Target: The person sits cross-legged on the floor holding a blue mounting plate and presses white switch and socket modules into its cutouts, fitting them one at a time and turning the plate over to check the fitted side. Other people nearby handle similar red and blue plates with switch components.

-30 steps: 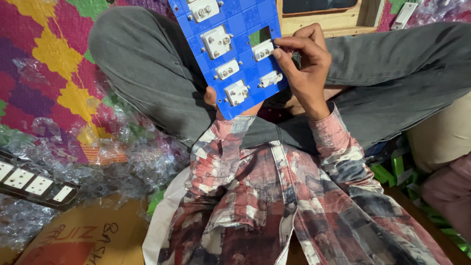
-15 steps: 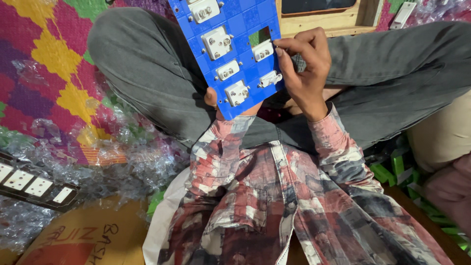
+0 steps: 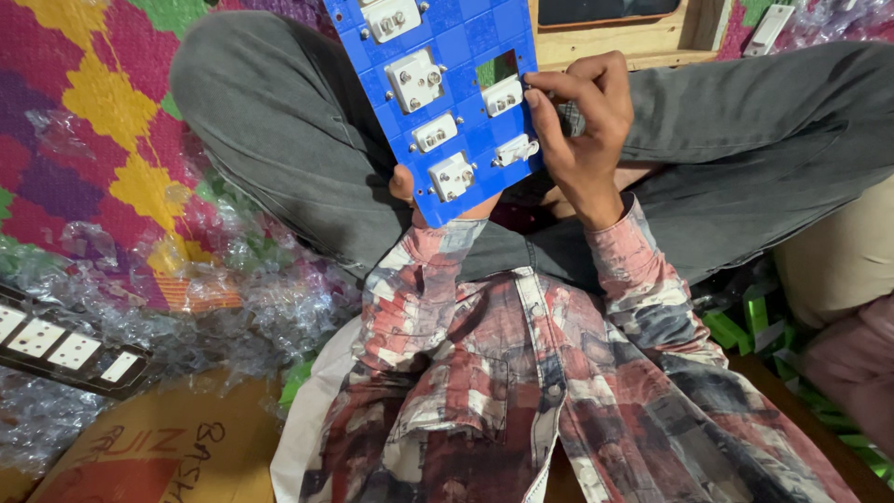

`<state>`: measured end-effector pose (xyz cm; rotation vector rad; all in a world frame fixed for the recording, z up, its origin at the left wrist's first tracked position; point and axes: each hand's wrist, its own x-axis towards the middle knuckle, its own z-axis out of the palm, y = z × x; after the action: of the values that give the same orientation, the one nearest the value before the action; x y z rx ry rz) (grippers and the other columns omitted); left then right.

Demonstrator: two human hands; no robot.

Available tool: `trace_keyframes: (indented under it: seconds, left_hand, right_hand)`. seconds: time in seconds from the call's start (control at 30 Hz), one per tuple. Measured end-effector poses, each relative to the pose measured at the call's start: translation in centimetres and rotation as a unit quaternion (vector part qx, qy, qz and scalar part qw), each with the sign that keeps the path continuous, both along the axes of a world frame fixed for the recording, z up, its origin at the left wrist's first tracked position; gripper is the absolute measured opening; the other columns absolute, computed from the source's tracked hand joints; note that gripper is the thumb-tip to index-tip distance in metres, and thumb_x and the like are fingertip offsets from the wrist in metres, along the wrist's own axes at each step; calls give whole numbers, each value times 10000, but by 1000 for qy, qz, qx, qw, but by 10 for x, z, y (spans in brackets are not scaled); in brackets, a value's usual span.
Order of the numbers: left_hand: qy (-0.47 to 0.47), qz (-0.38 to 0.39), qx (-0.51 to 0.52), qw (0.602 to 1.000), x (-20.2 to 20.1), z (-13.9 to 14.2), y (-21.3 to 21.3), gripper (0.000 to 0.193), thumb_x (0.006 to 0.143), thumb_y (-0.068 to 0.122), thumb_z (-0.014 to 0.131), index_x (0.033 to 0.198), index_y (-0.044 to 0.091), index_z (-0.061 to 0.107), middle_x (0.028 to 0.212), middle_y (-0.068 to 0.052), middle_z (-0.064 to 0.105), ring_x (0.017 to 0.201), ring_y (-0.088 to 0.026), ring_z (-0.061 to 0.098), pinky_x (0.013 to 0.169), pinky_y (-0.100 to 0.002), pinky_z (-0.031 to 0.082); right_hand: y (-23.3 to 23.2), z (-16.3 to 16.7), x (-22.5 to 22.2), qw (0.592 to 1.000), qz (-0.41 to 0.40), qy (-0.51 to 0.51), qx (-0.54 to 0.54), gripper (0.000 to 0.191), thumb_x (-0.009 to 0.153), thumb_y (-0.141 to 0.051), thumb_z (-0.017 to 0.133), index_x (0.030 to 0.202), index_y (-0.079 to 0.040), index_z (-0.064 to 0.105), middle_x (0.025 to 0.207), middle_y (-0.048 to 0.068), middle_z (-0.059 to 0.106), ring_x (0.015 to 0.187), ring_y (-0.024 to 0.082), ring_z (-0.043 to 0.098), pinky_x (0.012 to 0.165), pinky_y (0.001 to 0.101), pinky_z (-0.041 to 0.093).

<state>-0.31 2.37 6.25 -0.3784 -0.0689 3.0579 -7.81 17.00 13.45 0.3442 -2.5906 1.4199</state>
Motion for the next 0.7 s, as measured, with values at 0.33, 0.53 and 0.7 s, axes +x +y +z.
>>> trace_keyframes:
  seconds: [0.33,0.53,0.7]
  left_hand:
    - [-3,-1,-3,1000,1,-3,0,1120,803,752,725,1598,57,351,1548,-164,471,1400,-350,482,1223,-541,382]
    - [0,-2,-3,1000,-1,1,-1,1132,799,760,726,1600,54,347,1552,-166,468,1403,-352,480,1225,-541,380]
    - [13,1,-16,1000,-3,3,1,1118,810,758,729,1572,31,353,1507,-180,485,1361,-346,496,1188,-526,396]
  right_hand:
    - [-3,-12,-2,974,14,-109,-196,181,1048,-10,783,1179,7,658,1199,27,516,928,73,536,845,205,468]
    - [4,-11,6,948,47,-205,-239,298,1029,20,739,1312,14,645,1315,57,610,923,56,488,864,190,454]
    - [3,-17,11,922,45,-209,-324,281,1017,36,742,1170,-70,531,1272,56,635,992,66,515,898,186,466]
